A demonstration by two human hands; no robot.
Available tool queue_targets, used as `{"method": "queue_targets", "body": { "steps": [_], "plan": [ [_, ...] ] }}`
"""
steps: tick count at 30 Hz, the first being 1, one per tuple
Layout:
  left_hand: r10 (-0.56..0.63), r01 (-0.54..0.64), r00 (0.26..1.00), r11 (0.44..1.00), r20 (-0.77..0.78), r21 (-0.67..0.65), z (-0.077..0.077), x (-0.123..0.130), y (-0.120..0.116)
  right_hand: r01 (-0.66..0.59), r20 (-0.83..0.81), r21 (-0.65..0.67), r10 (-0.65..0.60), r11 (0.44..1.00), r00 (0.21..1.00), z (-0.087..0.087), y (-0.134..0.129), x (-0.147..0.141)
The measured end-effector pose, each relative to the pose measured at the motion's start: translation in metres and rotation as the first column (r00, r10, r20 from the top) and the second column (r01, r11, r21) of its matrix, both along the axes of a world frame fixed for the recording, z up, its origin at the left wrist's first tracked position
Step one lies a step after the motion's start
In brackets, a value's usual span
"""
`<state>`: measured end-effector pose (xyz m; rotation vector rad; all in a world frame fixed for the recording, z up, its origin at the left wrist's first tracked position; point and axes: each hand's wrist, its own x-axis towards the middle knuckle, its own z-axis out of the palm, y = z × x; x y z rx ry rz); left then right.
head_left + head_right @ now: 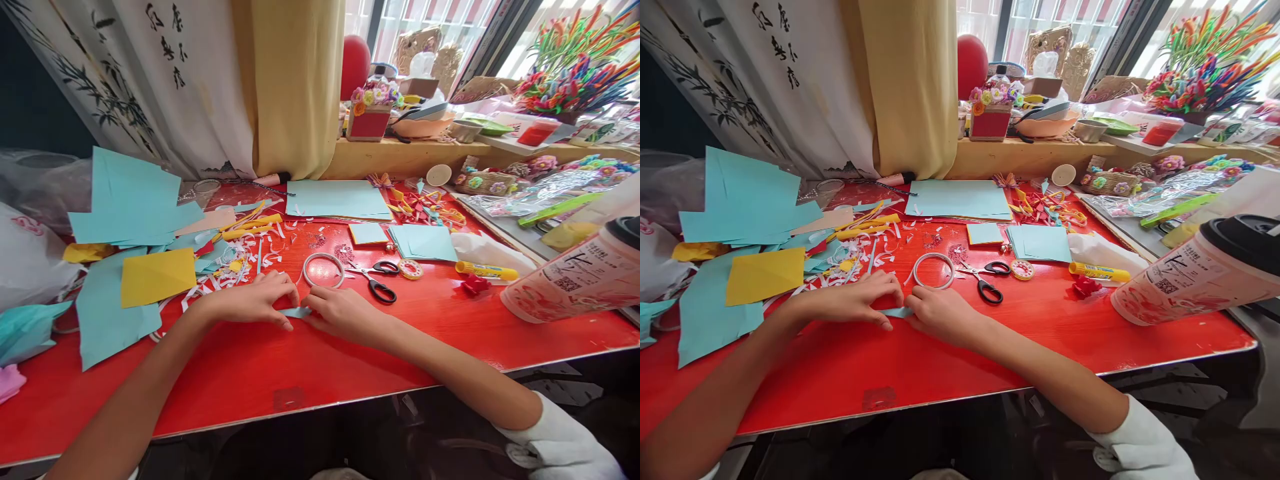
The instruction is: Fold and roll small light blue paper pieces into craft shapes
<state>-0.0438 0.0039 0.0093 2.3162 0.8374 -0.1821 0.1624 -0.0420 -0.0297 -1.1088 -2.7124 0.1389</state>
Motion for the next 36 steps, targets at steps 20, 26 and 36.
{"method": "queue_targets", "body": {
  "steps": [20, 26, 36],
  "plan": [
    [0.089, -0.118, 0.978, 0.982, 0.188, 0.146, -0.009, 0.009, 0.004, 0.292, -0.193, 0.027, -0.281, 0.956, 0.940, -0.001, 0.024, 0.013],
    [0.250, -0.367, 0.928, 0.741, 0.277, 0.562, -0.034, 0.017, 0.010, 0.269, -0.134, 0.092, -0.256, 0.959, 0.957, -0.011, 0.025, 0.008],
    [0.233, -0.331, 0.935, 0.842, 0.267, 0.427, -0.029, 0.017, 0.010, 0.187, -0.187, 0.170, -0.155, 0.968, 0.970, -0.004, 0.038, 0.000]
  ]
}}
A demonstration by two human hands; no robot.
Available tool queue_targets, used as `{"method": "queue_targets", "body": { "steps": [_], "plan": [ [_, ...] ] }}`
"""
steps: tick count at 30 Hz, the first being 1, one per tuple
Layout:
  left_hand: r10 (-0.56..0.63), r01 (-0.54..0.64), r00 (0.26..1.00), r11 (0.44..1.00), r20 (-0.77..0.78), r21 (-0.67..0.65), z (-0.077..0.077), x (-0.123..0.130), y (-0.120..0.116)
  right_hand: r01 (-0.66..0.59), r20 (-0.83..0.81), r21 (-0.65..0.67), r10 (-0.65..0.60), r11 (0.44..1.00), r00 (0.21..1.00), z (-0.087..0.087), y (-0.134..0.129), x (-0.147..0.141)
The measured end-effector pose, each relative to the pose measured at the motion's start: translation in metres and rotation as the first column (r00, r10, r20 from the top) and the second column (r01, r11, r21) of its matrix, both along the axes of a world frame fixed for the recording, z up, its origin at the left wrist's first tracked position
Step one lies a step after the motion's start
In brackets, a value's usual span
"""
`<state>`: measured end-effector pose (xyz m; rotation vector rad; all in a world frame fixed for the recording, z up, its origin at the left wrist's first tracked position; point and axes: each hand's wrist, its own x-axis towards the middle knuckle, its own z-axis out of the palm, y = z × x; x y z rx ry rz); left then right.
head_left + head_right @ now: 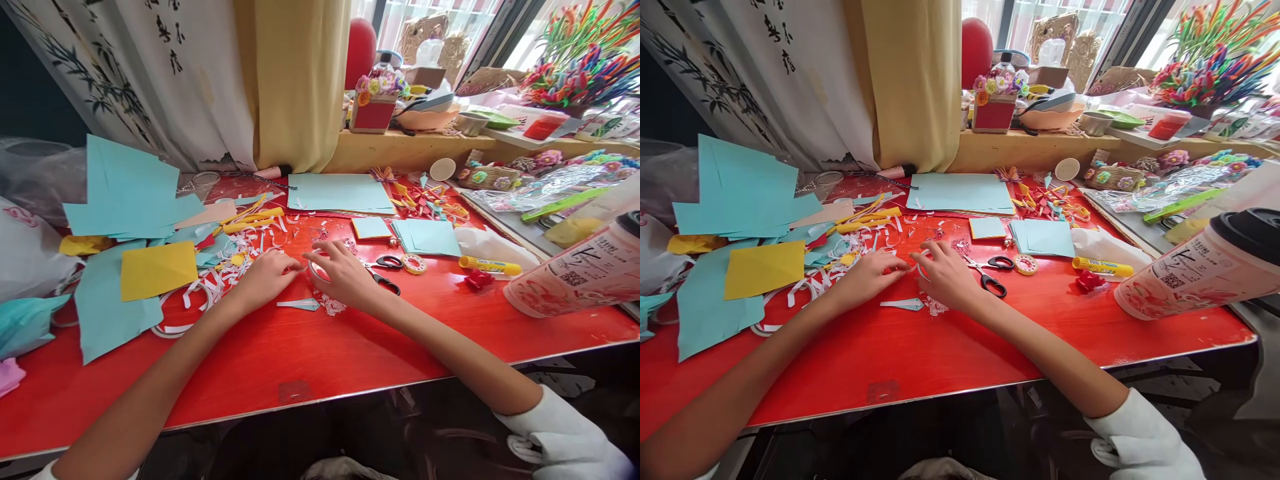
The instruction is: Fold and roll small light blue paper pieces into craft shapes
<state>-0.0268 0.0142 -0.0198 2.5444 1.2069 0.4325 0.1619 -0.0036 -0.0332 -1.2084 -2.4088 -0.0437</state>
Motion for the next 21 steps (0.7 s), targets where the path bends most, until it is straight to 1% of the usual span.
{"method": "queue_targets", "body": {
  "steps": [3, 5, 7, 9, 10, 12, 14, 16, 18, 21],
  "plan": [
    [0.002, 0.010, 0.998, 0.986, 0.070, -0.169, 0.010, -0.009, 0.004, -0.116, 0.020, -0.061, 0.117, 0.991, 0.993, -0.002, 0.013, -0.006],
    [0.026, 0.003, 0.994, 0.965, 0.110, -0.262, 0.016, -0.017, 0.007, -0.166, -0.034, -0.099, 0.164, 0.981, 0.986, -0.003, 0.021, -0.009],
    [0.076, -0.017, 0.984, 0.943, 0.164, -0.334, 0.021, -0.022, 0.009, -0.207, -0.107, -0.117, 0.195, 0.971, 0.975, -0.003, 0.027, -0.012],
    [0.151, -0.061, 0.961, 0.933, 0.232, -0.355, 0.023, -0.025, 0.010, -0.213, -0.176, -0.131, 0.189, 0.968, 0.966, -0.001, 0.031, -0.013],
    [0.183, -0.091, 0.948, 0.939, 0.260, -0.330, 0.024, -0.024, 0.010, -0.205, -0.207, -0.137, 0.175, 0.969, 0.963, 0.000, 0.032, -0.013],
    [0.197, -0.143, 0.938, 0.969, 0.284, -0.199, 0.021, -0.020, 0.007, -0.174, -0.254, -0.161, 0.130, 0.971, 0.959, 0.003, 0.033, -0.013],
    [0.139, -0.136, 0.955, 0.990, 0.260, -0.029, 0.016, -0.012, 0.004, -0.134, -0.280, -0.190, 0.077, 0.973, 0.957, 0.006, 0.031, -0.013],
    [0.071, -0.090, 0.971, 0.993, 0.230, 0.075, 0.010, -0.005, 0.000, -0.117, -0.286, -0.210, 0.053, 0.971, 0.957, 0.008, 0.029, -0.015],
    [0.036, -0.063, 0.974, 0.991, 0.224, 0.118, 0.007, -0.001, -0.002, -0.131, -0.281, -0.202, 0.071, 0.971, 0.957, 0.010, 0.026, -0.016],
    [0.021, -0.055, 0.970, 0.989, 0.242, 0.136, 0.008, -0.001, -0.004, -0.161, -0.260, -0.189, 0.109, 0.969, 0.959, 0.014, 0.023, -0.017]
  ]
}}
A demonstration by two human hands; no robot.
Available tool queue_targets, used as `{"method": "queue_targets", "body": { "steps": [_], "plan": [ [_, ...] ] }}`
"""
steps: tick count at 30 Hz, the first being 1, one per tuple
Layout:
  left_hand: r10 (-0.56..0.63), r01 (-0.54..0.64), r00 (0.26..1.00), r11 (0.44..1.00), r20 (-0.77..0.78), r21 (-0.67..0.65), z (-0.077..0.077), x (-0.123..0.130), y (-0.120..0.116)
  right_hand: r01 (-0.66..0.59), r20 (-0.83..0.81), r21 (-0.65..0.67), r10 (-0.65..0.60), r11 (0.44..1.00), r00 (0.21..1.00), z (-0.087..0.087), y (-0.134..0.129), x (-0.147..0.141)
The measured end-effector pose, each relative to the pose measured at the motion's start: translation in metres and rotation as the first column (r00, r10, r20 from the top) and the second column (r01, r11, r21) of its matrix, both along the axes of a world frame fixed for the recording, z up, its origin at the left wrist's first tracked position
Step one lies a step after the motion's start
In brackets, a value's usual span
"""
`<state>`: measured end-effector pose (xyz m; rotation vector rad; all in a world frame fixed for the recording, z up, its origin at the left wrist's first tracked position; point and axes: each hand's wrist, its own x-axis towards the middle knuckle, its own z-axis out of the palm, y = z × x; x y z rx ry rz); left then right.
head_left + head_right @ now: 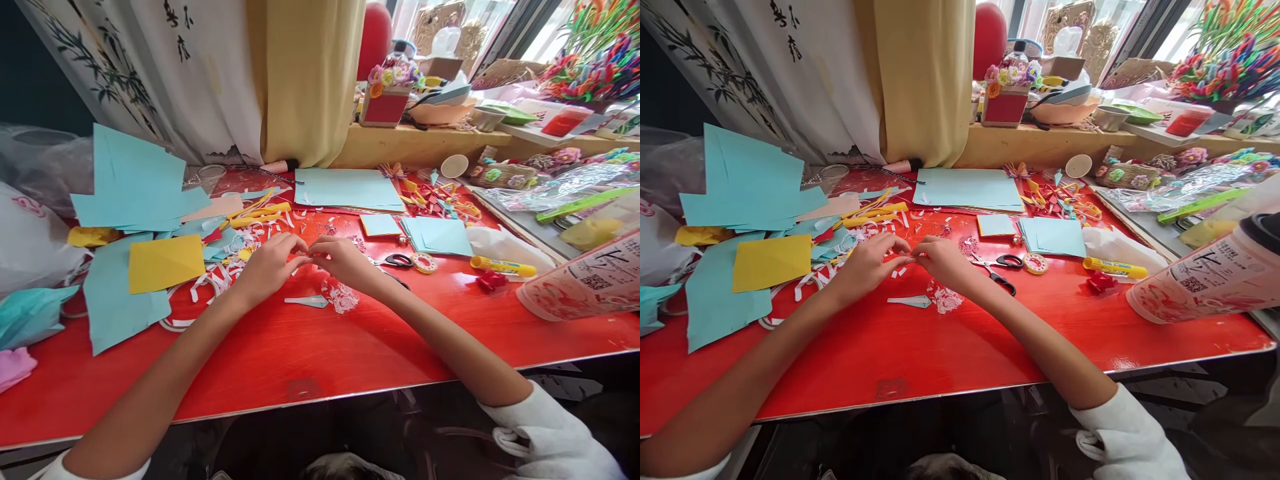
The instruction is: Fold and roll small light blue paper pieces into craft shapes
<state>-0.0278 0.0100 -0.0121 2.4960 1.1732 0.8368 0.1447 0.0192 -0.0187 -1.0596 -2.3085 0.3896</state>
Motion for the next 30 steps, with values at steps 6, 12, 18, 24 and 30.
{"method": "queue_targets", "body": {
  "steps": [6, 12, 18, 24, 30],
  "plan": [
    [-0.035, 0.035, 0.999, 0.999, -0.003, -0.015, 0.008, -0.004, 0.001, -0.043, 0.003, -0.054, 0.044, 0.998, 0.999, 0.006, -0.005, 0.003],
    [-0.066, 0.076, 0.995, 0.987, 0.073, -0.142, 0.012, -0.003, 0.000, -0.210, -0.030, -0.153, 0.207, 0.966, 0.978, 0.011, -0.010, 0.015],
    [-0.060, 0.114, 0.979, 0.954, 0.196, -0.277, 0.017, -0.001, -0.005, -0.338, -0.189, -0.408, 0.284, 0.848, 0.940, 0.026, -0.015, 0.025],
    [0.068, 0.052, 0.953, 0.923, 0.294, -0.381, 0.021, 0.001, -0.008, -0.300, -0.306, -0.658, 0.119, 0.691, 0.944, 0.035, -0.024, 0.021],
    [0.142, 0.101, 0.889, 0.866, 0.435, -0.490, 0.024, 0.001, -0.008, -0.317, -0.504, -0.564, -0.014, 0.762, 0.864, 0.033, -0.026, 0.012]
  ]
}}
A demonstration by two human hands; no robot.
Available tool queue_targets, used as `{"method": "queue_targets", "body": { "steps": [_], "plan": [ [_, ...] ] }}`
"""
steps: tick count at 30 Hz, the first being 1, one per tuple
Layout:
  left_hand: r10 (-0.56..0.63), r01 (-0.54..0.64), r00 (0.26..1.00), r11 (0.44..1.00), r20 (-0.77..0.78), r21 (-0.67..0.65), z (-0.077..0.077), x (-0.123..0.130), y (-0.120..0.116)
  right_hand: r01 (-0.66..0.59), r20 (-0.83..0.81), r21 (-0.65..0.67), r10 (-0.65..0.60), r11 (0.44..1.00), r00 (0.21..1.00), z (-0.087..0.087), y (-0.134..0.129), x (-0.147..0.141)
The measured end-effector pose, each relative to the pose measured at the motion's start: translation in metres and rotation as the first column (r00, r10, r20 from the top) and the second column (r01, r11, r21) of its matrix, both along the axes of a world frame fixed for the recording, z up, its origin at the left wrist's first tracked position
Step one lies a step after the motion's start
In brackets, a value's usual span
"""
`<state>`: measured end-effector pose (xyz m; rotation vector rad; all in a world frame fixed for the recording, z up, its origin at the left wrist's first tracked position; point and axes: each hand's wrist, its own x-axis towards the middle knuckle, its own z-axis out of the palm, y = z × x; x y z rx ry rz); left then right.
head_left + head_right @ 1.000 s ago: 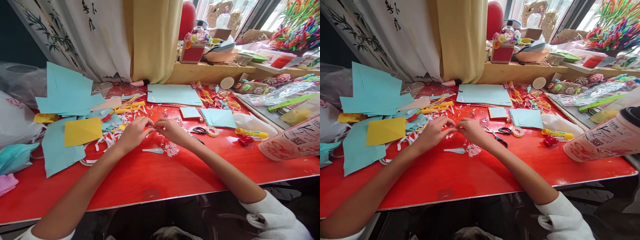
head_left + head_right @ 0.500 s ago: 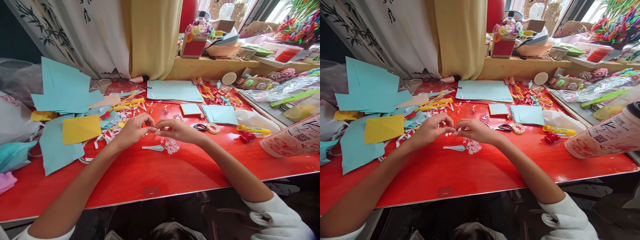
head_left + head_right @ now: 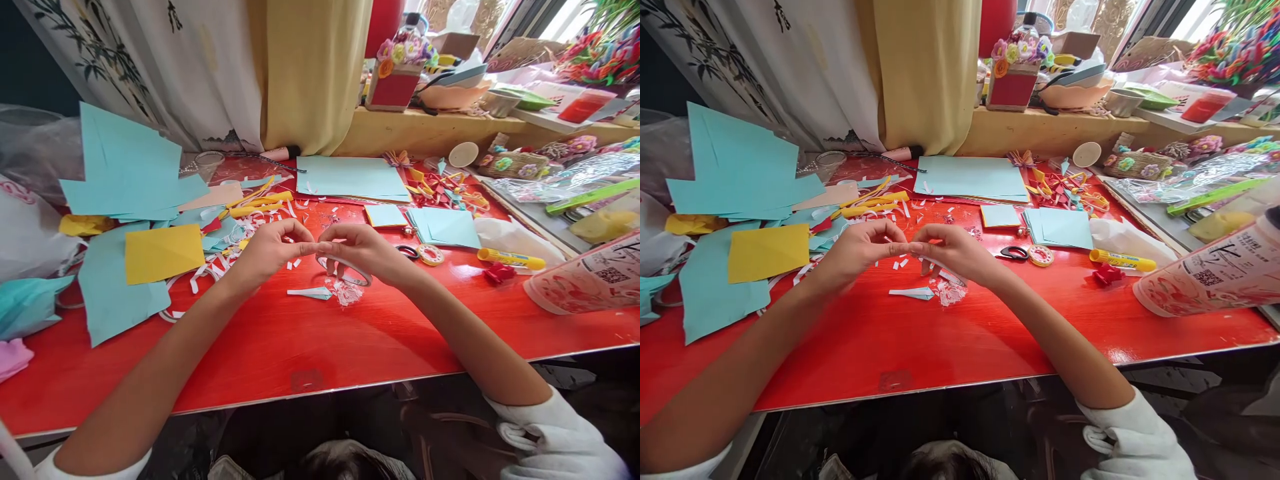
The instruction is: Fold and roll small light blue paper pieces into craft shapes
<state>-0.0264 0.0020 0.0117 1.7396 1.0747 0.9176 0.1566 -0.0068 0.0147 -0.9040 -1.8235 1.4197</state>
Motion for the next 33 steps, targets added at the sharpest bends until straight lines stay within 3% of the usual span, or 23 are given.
{"method": "queue_targets", "body": {
  "steps": [4, 6, 9, 12, 17, 19, 22, 25, 27, 29, 31, 33],
  "plan": [
    [-0.092, 0.108, 0.983, 0.990, 0.159, -0.092, -0.001, 0.001, -0.001, -0.090, -0.109, -0.088, 0.080, 0.992, 0.991, -0.002, 0.002, 0.002],
    [-0.104, 0.118, 0.978, 0.991, 0.183, -0.063, -0.001, 0.001, -0.002, -0.126, -0.168, -0.161, 0.099, 0.979, 0.981, -0.002, 0.003, 0.003],
    [-0.042, 0.026, 0.990, 0.993, 0.138, 0.111, 0.001, 0.003, -0.007, -0.147, -0.204, -0.259, 0.095, 0.955, 0.974, 0.000, 0.003, 0.004],
    [0.031, -0.049, 0.998, 0.948, 0.063, 0.314, 0.002, 0.006, -0.012, -0.129, -0.163, -0.305, 0.082, 0.944, 0.983, 0.007, 0.000, 0.004],
    [0.087, -0.058, 0.996, 0.860, -0.034, 0.506, 0.004, 0.008, -0.021, -0.072, -0.105, -0.307, 0.042, 0.949, 0.994, 0.013, -0.001, 0.001],
    [0.061, -0.023, 0.997, 0.836, -0.051, 0.548, 0.007, 0.008, -0.027, 0.017, -0.083, -0.294, -0.043, 0.956, 0.996, 0.009, 0.005, 0.007],
    [0.038, -0.009, 0.999, 0.818, -0.038, 0.576, 0.015, 0.007, -0.032, 0.335, -0.076, -0.176, -0.353, 0.925, 0.933, 0.002, 0.021, 0.027],
    [0.107, -0.073, 0.994, 0.843, -0.033, 0.534, 0.016, 0.007, -0.028, 0.514, -0.087, 0.140, -0.506, 0.847, 0.858, -0.002, 0.030, 0.041],
    [0.113, -0.085, 0.993, 0.899, -0.040, 0.429, 0.012, 0.007, -0.021, 0.479, -0.039, 0.377, -0.503, 0.793, 0.863, -0.007, 0.030, 0.037],
    [0.076, -0.058, 0.996, 0.943, -0.042, 0.327, 0.007, 0.006, -0.014, 0.326, 0.085, 0.553, -0.442, 0.766, 0.893, -0.017, 0.025, 0.024],
    [0.056, -0.042, 0.998, 0.955, -0.042, 0.292, 0.003, 0.004, -0.010, 0.098, 0.228, 0.603, -0.289, 0.791, 0.930, -0.030, 0.020, 0.010],
    [0.070, -0.053, 0.997, 0.949, -0.042, 0.310, 0.001, 0.004, -0.008, 0.016, 0.291, 0.521, -0.196, 0.853, 0.937, -0.042, 0.017, 0.000]
  ]
}}
